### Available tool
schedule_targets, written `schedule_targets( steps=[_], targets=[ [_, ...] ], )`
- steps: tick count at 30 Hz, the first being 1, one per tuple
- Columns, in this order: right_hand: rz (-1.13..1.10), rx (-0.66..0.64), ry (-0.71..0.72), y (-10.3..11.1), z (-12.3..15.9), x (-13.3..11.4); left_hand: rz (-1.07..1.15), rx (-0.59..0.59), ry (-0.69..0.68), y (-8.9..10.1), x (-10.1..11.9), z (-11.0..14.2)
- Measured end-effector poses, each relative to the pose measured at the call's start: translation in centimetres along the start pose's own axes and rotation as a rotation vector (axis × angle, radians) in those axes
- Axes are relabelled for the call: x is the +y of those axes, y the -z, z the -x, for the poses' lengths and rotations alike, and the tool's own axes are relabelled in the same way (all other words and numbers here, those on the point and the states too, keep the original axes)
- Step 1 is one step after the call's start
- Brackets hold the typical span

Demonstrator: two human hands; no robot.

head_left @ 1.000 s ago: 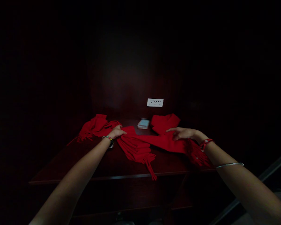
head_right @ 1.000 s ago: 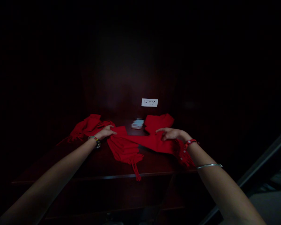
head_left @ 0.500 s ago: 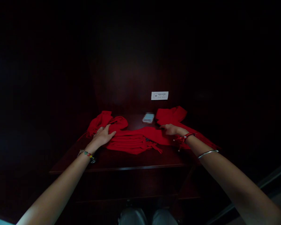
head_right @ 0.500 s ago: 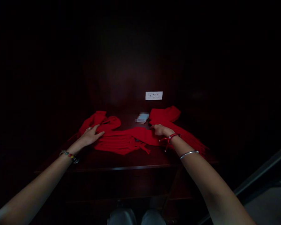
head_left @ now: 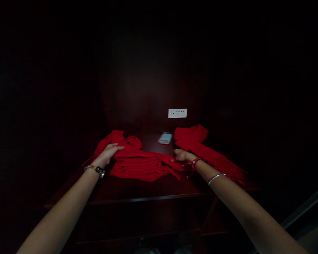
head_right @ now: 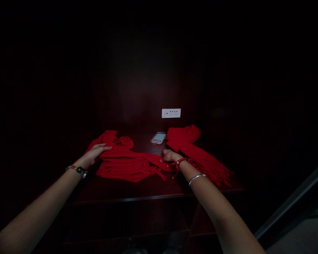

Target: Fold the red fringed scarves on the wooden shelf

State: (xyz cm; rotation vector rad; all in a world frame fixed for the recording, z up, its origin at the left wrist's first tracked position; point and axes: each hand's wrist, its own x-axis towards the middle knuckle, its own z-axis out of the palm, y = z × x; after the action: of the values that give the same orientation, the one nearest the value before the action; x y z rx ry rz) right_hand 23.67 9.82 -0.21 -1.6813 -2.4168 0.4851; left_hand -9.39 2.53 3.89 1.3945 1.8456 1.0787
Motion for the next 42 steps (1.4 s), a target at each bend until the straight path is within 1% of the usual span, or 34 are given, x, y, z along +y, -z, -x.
schedule_targets(
  steps=[2, 4, 5, 6, 7, 8, 9, 10, 11, 12, 14, 16, 18, 19, 22, 24, 26, 28, 31, 33, 34, 36, 38, 40, 42],
  targets=[
    [0.017, 0.036, -0.012, 0.3, 0.2, 0.1, -0.028, 0.031, -0.025, 0.1, -0.5, 0.6],
    [0.031, 0.109, -0.007, 0.7, 1.0, -0.2, -0.212, 0.074, -0.087, 0.0, -0.7, 1.5],
    [0.03, 0.172, 0.023, 0.8, 1.6, -0.5, -0.336, 0.107, -0.144, -0.2, -0.6, 2.1],
    [0.017, 0.238, 0.079, 0.9, 2.4, -1.0, -0.458, 0.132, -0.226, -0.4, -0.5, 2.8],
    [-0.008, 0.292, 0.156, 0.9, 3.5, -1.7, -0.569, 0.13, -0.331, -0.6, -0.3, 3.5],
    [-0.041, 0.331, 0.246, 0.7, 4.6, -2.5, -0.666, 0.089, -0.451, -0.9, -0.1, 4.2],
    [-0.081, 0.318, 0.331, 0.3, 5.8, -3.3, -0.747, 0.015, -0.57, -1.1, 0.2, 4.8],
    [-0.107, 0.271, 0.383, -0.2, 7.0, -4.1, -0.813, -0.072, -0.669, -1.4, 0.4, 5.3],
    [-0.105, 0.227, 0.398, -0.9, 8.1, -4.8, -0.865, -0.154, -0.741, -1.7, 0.5, 5.7],
    [-0.079, 0.211, 0.384, -1.6, 9.0, -5.4, -0.901, -0.224, -0.784, -1.9, 0.6, 5.9],
    [0.011, 0.234, 0.313, -3.3, 10.0, -6.3, -0.929, -0.298, -0.801, -2.1, 0.5, 5.8],
    [0.091, 0.271, 0.24, -4.6, 10.0, -6.6, -0.914, -0.317, -0.795, -2.1, 0.3, 5.4],
    [0.129, 0.28, 0.213, -5.2, 9.5, -6.6, -0.877, -0.329, -0.805, -1.8, 0.1, 5.0],
    [0.143, 0.283, 0.223, -5.2, 9.3, -6.5, -0.856, -0.336, -0.82, -1.7, 0.0, 4.9],
    [0.228, 0.294, 0.334, -4.2, 9.1, -6.1, -0.834, -0.321, -0.891, -1.2, 0.1, 4.9],
    [0.3, 0.301, 0.422, -3.0, 9.4, -5.5, -0.876, -0.261, -0.942, -0.8, 0.2, 5.1],
    [0.344, 0.291, 0.463, -1.7, 9.7, -4.2, -0.945, -0.185, -0.972, -0.2, 0.2, 5.1],
    [0.357, 0.249, 0.454, -0.4, 10.0, -2.3, -1.012, -0.109, -0.962, 0.7, -0.2, 5.2],
    [0.361, 0.127, 0.381, 1.0, 10.4, 1.2, -1.089, -0.025, -0.899, 2.2, -1.6, 5.9],
    [0.381, 0.058, 0.312, 1.5, 10.9, 2.6, -1.126, 0.01, -0.857, 2.9, -2.9, 6.5],
    [0.388, 0.043, 0.282, 1.6, 11.2, 2.7, -1.141, 0.017, -0.832, 3.1, -3.5, 6.8],
    [0.368, 0.052, 0.276, 1.3, 11.9, 1.9, -1.149, 0.014, -0.771, 3.3, -4.2, 7.3],
    [0.318, 0.076, 0.343, 0.6, 12.6, -0.2, -1.124, -0.002, -0.719, 3.4, -4.1, 7.4],
    [0.307, 0.104, 0.429, -0.4, 12.9, -2.7, -1.078, -0.028, -0.718, 3.5, -3.5, 7.1],
    [0.385, 0.151, 0.478, -1.4, 12.8, -4.7, -1.034, -0.084, -0.744, 3.9, -3.0, 6.6]
  ],
)
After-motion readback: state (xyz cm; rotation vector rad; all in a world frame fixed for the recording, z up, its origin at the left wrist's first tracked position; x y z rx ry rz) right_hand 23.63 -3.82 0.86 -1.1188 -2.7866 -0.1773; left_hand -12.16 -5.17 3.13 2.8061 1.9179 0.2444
